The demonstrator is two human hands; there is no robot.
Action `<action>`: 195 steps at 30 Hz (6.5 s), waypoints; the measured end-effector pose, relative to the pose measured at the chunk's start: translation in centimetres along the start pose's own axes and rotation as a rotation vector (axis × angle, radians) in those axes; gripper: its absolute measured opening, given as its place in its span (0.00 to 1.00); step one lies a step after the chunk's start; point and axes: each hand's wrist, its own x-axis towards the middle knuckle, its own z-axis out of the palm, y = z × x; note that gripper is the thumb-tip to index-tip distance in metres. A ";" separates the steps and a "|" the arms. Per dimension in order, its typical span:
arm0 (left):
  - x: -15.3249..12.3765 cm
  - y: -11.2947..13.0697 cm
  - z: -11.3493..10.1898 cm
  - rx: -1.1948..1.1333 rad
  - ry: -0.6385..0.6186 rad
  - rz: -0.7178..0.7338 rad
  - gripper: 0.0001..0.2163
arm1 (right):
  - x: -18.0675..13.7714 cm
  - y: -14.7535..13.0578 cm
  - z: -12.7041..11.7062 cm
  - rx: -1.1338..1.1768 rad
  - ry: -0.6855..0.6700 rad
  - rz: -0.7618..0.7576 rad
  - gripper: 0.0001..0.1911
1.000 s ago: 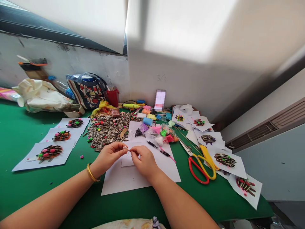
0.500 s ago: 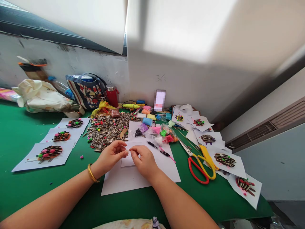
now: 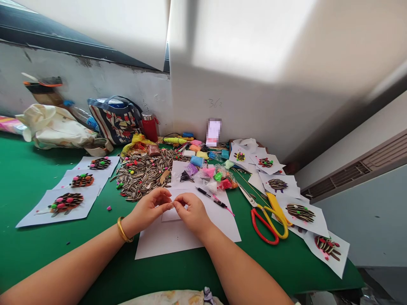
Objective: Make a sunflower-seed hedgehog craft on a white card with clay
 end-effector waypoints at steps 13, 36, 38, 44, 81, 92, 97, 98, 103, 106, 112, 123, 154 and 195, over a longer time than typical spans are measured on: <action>0.9 -0.4 -2.0 0.517 0.022 0.066 0.05 | 0.6 0.7 -0.2 -0.186 -0.066 0.008 0.04; 0.3 -0.2 -1.7 0.779 -0.204 0.242 0.16 | 1.1 1.4 0.6 -0.426 -0.122 -0.005 0.12; 0.2 0.0 -1.6 0.793 -0.217 0.250 0.15 | 1.0 1.5 0.4 -0.408 -0.141 -0.007 0.14; 0.2 0.5 -1.6 0.855 -0.260 0.234 0.14 | 0.7 1.6 -0.4 -0.387 -0.157 0.017 0.17; 0.1 0.1 -1.5 0.863 -0.308 0.330 0.17 | 0.5 1.7 -0.6 -0.372 -0.257 0.049 0.22; 0.0 0.2 -1.4 0.877 -0.302 0.342 0.15 | 0.2 1.3 -0.6 -0.425 -0.270 0.025 0.21; 0.0 0.4 -1.6 0.852 -0.295 0.312 0.17 | 0.4 1.5 -0.7 -0.399 -0.255 0.043 0.21; 0.0 0.4 -1.6 0.840 -0.289 0.295 0.18 | 0.5 1.5 -0.7 -0.395 -0.251 0.048 0.22; 0.3 0.5 -2.0 0.810 -0.201 0.189 0.18 | 0.3 1.3 -0.6 -0.453 -0.270 0.038 0.22; 0.3 0.5 -1.9 0.851 -0.189 0.166 0.16 | 0.1 1.0 -0.4 -0.486 -0.275 0.032 0.22; 0.0 0.3 -1.3 0.923 -0.216 0.226 0.14 | 0.2 1.2 -0.5 -0.458 -0.260 0.025 0.22; -0.3 0.1 -1.0 0.923 -0.248 0.271 0.14 | 0.1 1.2 -1.3 -0.409 -0.346 0.027 0.20; -0.2 0.5 -1.4 0.906 -0.264 0.242 0.14 | -0.8 -0.1 -2.5 -0.471 -0.450 -0.037 0.24; -0.2 0.3 -0.9 0.916 -0.189 0.268 0.09 | -0.3 1.0 -2.1 -0.465 -0.414 -0.007 0.24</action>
